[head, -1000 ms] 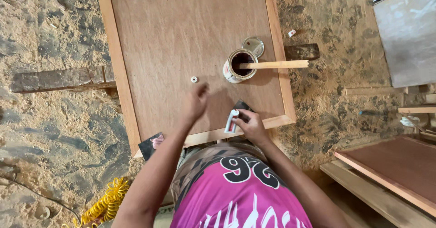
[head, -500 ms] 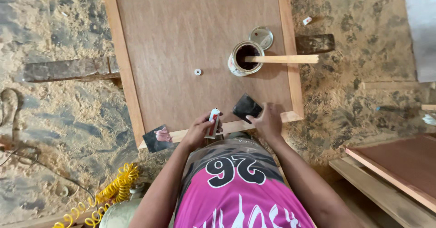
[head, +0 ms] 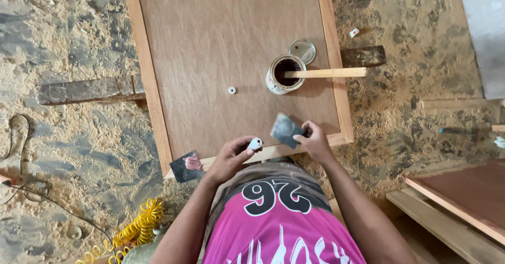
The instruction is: The person applies a pink compound from a tube to pieces of sandpaper and then rubs the compound onto the edges of a wooden frame.
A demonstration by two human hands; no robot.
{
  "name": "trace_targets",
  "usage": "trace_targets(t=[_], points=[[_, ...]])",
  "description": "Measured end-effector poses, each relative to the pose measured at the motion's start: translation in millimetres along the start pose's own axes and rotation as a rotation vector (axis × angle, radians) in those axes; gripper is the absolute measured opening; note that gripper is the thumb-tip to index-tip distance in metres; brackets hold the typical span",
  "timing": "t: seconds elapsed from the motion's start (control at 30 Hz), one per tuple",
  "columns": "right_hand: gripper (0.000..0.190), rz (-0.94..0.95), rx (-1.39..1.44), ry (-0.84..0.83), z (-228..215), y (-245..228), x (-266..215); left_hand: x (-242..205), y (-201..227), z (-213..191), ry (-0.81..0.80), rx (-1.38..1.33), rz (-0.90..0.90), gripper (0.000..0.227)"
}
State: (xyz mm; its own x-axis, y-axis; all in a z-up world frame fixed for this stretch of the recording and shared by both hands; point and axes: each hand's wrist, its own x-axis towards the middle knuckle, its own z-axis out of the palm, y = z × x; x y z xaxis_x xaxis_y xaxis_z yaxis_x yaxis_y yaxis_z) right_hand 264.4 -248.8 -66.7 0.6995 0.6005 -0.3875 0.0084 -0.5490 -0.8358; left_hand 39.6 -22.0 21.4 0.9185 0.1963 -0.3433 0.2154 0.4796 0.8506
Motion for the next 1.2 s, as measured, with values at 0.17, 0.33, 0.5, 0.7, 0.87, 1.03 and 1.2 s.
trace_targets(t=[0.17,0.33,0.5,0.7,0.87,1.03,1.2], points=[[0.011,0.067,0.736,-0.030,-39.9,-63.7,-30.2,-11.1,36.6,2.4,-0.041,0.091,0.080,0.028],[0.013,0.238,1.219,-0.120,-48.5,-129.7,-41.4,-16.4,59.6,13.3,-0.057,0.125,0.080,0.031],[0.024,0.258,1.064,-0.266,-53.1,-168.9,-62.8,-21.5,77.0,23.6,-0.041,0.138,0.096,0.035],[0.012,0.070,0.628,-0.293,-63.4,-184.8,-79.1,-39.3,106.2,41.5,-0.044,0.316,0.007,0.035],[0.013,0.145,0.531,-0.351,-74.3,-222.9,-88.8,-49.7,123.5,52.4,-0.069,0.444,0.023,0.029],[0.012,0.155,0.518,-0.613,-91.7,-244.9,-83.5,-52.4,142.3,55.4,-0.117,0.517,0.017,0.026],[0.013,0.191,0.461,-0.694,-95.0,-251.4,-81.4,-53.6,155.1,55.0,-0.161,0.578,-0.016,0.026]])
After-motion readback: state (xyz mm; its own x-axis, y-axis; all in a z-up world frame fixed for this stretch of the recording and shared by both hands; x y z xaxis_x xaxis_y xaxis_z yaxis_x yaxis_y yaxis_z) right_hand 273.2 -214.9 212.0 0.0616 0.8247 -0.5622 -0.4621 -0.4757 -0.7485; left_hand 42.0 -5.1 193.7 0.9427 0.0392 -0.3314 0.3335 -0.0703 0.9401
